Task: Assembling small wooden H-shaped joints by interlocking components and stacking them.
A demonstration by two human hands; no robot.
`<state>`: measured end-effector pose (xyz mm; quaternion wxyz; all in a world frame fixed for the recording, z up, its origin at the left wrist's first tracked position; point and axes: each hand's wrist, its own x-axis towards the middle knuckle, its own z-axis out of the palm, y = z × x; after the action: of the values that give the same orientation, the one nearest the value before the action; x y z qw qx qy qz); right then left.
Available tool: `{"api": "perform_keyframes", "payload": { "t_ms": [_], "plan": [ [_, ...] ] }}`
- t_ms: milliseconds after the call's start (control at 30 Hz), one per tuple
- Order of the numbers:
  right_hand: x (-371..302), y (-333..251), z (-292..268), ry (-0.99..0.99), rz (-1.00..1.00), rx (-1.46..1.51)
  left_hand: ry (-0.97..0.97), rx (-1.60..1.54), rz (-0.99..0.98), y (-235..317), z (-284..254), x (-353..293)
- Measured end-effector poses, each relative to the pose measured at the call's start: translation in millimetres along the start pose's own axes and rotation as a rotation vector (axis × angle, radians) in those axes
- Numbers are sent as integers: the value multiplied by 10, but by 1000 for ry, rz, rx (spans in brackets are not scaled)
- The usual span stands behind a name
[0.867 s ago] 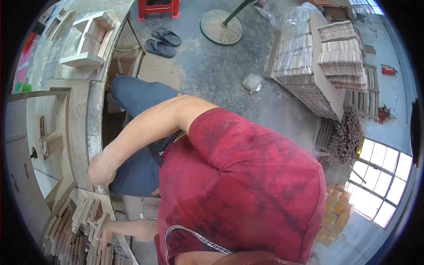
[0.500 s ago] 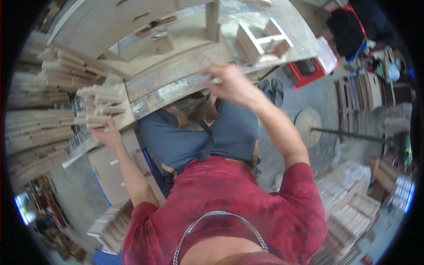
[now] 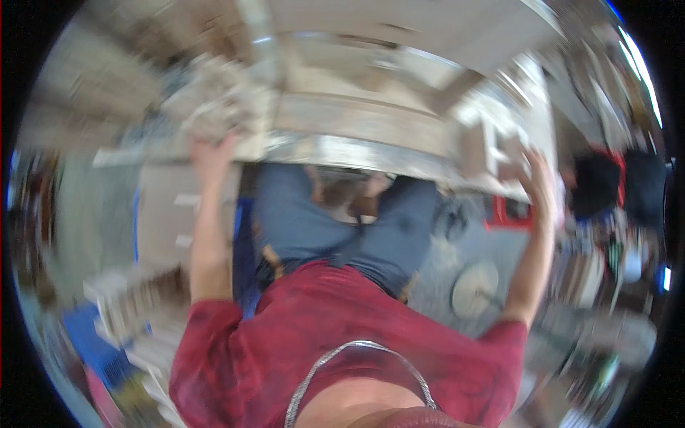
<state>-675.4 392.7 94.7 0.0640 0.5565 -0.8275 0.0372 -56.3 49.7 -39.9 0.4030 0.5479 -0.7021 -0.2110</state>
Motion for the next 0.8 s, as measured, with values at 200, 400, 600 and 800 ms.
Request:
{"api": "perform_keyframes", "payload": {
  "t_ms": [200, 400, 600, 800],
  "plan": [
    [-104, 127, 138, 9, -80, -36, 70, 48, -250, 219, 145, -3],
    [10, 234, -15, -58, -26, 124, 104, 54, -165, 32, 239, 21],
    [-178, -429, -448, 103, -103, 111, 117, 139, -224, 14, 138, -127],
    [-598, -1723, -404, -198, 78, 809, 190, 416, -405, -622, -819, -807]
  ]
}}
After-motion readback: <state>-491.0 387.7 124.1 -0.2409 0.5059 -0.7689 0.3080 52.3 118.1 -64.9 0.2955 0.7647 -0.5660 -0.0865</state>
